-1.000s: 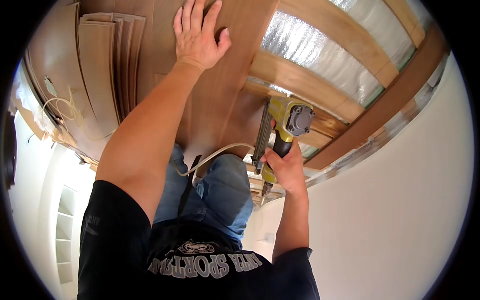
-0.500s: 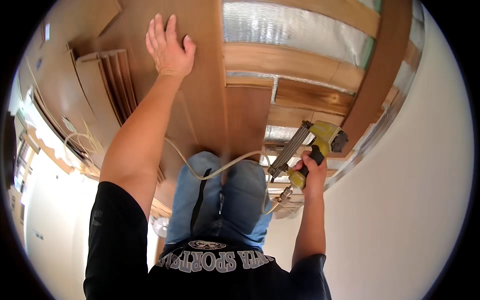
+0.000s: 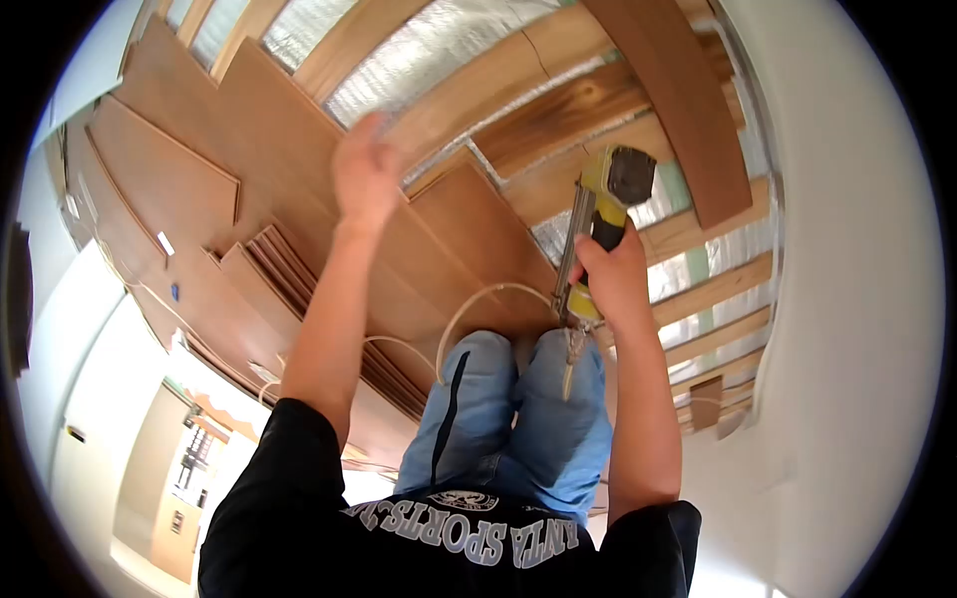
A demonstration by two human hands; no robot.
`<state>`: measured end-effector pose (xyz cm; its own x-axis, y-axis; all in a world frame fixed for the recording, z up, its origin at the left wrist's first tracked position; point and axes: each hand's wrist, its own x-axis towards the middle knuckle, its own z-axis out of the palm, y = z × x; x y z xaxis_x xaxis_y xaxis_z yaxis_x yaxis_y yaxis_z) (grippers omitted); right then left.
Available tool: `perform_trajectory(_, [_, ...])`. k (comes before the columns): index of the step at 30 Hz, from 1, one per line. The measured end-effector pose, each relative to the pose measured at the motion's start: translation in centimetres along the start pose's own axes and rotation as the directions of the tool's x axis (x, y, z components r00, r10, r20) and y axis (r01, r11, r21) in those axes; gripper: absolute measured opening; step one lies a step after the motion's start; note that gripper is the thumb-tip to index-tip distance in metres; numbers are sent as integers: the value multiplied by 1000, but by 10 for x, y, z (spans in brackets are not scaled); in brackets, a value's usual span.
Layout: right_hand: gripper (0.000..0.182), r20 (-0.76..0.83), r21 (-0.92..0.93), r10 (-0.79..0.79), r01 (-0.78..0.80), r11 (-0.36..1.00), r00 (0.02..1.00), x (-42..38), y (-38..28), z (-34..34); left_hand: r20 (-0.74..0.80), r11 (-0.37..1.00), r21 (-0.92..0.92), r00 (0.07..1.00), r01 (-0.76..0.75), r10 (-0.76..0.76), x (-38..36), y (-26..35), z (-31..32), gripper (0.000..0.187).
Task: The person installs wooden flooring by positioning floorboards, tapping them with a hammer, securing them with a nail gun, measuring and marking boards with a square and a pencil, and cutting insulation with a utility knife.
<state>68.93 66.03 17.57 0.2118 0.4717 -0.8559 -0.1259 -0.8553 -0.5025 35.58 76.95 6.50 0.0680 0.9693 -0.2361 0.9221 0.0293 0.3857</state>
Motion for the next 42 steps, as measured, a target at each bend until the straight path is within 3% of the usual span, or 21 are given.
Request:
perform_trajectory(1, [23,-10,16,-5,6,1000,1000,-1,2,2,77,987,-40,985,-155,157,3,43,5,52])
perform_trajectory(3, [22,-19,168,47,-43,985,999,1,11,-2,-39,975,38,975,-219,221,1,69,57,57])
perform_trajectory(4, [23,-10,277,111,-104,955,994,-3,11,-6,-26,969,48,969,-243,244,-5,71,67,57])
perform_trajectory(6, [25,1,404,176,-162,901,984,-7,23,-4,-122,987,28,980,-157,159,-7,70,85,60])
perform_trajectory(8, [33,-100,676,192,-75,733,976,-19,51,7,-95,984,38,980,-173,176,-5,66,91,61])
perform_trajectory(11, [47,32,798,187,-138,586,982,-59,69,26,-70,982,82,982,-168,174,-7,60,92,63])
perform_trajectory(13, [59,131,831,75,-150,535,989,-71,78,46,-41,977,107,981,-183,188,-5,59,94,64])
perform_trajectory(15, [60,70,886,43,-83,456,997,-71,75,68,-107,978,58,973,-199,204,-5,59,95,65])
perform_trajectory(19, [62,59,893,23,-63,446,998,-61,95,83,-65,978,96,979,-187,194,-3,59,96,66])
perform_trajectory(24, [64,142,842,71,-158,516,987,-56,94,89,-36,976,88,978,-201,205,-3,60,96,69])
perform_trajectory(28, [64,115,816,82,-141,560,990,-58,87,96,-20,975,91,978,-203,206,-4,59,93,70])
perform_trajectory(37, [52,69,731,215,-196,653,974,-63,70,105,-32,967,71,968,-245,248,-2,60,95,71])
perform_trajectory(42, [51,49,793,204,-162,587,978,-66,73,89,-18,971,84,973,-226,228,-1,59,93,71])
